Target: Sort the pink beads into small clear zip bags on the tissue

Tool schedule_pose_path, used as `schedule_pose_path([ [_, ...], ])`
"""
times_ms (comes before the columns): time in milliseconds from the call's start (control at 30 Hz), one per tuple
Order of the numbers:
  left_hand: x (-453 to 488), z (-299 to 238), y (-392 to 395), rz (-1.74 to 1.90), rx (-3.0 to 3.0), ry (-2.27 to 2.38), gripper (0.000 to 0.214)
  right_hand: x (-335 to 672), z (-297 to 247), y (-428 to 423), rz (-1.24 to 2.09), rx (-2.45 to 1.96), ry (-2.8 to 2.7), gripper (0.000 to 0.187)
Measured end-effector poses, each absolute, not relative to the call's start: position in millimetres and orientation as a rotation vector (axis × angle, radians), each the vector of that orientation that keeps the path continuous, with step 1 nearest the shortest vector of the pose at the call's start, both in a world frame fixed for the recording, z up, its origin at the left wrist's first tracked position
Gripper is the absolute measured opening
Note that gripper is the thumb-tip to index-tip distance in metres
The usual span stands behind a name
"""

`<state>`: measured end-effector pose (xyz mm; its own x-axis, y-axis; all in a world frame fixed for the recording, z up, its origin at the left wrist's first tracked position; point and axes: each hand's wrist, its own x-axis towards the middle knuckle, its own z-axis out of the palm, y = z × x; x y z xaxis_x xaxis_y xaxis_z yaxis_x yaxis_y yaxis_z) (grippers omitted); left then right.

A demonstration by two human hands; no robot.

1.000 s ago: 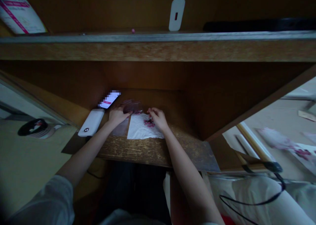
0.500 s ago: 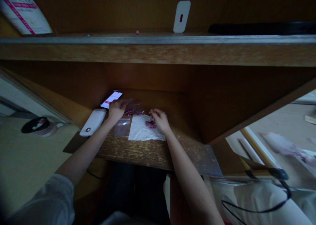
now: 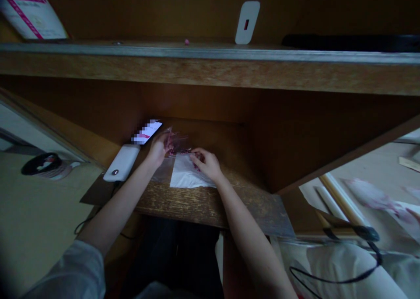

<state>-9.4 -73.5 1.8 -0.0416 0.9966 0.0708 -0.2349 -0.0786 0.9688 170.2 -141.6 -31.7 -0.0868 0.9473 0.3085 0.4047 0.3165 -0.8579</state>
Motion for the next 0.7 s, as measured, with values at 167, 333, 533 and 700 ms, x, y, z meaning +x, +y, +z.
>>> schedule_pose_path([
  [167, -22, -23, -92, 1.147, 1.370, 1.088, 0.014, 159, -30, -147, 0.674, -1.218, -1.799, 0.032],
  [333, -16, -28, -98, 1.196, 1.492, 1.171, 0.015, 157, -33, -147, 0.638, -1.235, -1.889, 0.028],
  [533, -4, -16, -100, 1.134, 1.820, 1.335, 0.016, 155, -31, -148, 0.857, -1.140, -1.649, 0.038],
  [700, 1, -7, -106, 1.072, 1.999, 1.355, 0.023, 157, -33, -142, 0.996, -1.138, -1.474, 0.039],
])
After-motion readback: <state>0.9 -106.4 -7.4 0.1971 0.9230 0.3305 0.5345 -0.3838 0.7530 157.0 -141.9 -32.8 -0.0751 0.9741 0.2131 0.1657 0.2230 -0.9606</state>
